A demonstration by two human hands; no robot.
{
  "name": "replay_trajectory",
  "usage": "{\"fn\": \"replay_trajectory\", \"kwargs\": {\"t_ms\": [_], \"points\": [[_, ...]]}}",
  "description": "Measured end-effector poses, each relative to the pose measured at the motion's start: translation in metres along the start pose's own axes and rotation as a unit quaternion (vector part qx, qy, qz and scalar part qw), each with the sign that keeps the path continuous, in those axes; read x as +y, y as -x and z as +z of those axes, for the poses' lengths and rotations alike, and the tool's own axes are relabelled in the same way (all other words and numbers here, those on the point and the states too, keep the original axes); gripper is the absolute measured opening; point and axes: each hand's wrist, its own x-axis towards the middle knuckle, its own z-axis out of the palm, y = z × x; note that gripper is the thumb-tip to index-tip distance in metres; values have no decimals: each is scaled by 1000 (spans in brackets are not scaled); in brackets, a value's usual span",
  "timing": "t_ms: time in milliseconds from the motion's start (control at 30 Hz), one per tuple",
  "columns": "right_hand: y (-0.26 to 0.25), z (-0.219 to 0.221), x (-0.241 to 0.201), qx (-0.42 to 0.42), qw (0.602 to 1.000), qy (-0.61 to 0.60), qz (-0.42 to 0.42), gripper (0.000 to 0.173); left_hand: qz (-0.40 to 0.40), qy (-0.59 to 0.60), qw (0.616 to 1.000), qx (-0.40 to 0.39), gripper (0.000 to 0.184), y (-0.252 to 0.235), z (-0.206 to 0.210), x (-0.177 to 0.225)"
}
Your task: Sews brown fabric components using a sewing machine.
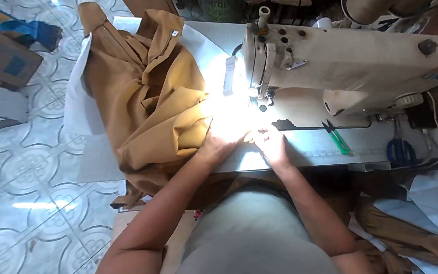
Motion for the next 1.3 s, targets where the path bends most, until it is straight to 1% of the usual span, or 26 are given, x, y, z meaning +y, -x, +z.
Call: {"fn": "replay_trajectory", "kwargs": {"t_ms": [67, 167, 267, 333, 400, 533, 667, 700, 767, 900, 1000, 1200, 1267, 1300], "points": [[1, 1, 0, 10, 999, 23, -29, 16, -12, -8, 1000, -14, 30, -2, -2, 4], [1, 1, 2, 12, 997, 58, -44, 18, -31, -12, 998, -53, 35, -8, -6, 10], [3, 1, -5, -12, 989, 139, -43, 22, -27, 5, 998, -56, 33, -6, -6, 9], [4, 2, -7, -39, 980, 186, -54, 24, -24, 19, 999, -43, 33, -1, -6, 7], [7, 6, -6, -36, 969, 231, -83, 24, -22, 20, 999, -39, 32, 2, -5, 5], [11, 13, -2, 14, 931, 322, -171, 19, -8, 23, 998, -54, 31, 1, -10, 5], [9, 13, 7, 32, 901, 350, -254, 22, 7, 18, 997, -69, 31, -1, -16, 4], [9, 12, 10, 37, 896, 353, -267, 18, 8, 14, 997, -72, 31, -1, -17, 5], [8, 12, 11, 41, 892, 354, -278, 17, 11, 6, 996, -85, 32, -1, -17, 4], [11, 13, 9, 43, 883, 371, -284, 15, 35, -5, 996, -77, 31, -1, -19, 2], [14, 14, 5, 36, 879, 385, -279, 14, 31, -22, 994, -103, 33, -2, -25, 4], [10, 14, 4, 33, 869, 403, -286, 13, 21, -19, 993, -116, 32, -4, -26, 0], [4, 15, 4, 30, 872, 402, -278, 13, 20, -16, 993, -119, 33, -8, -23, -5], [0, 14, 4, 24, 882, 389, -265, 15, 20, -13, 993, -118, 33, -11, -20, -8]]}}
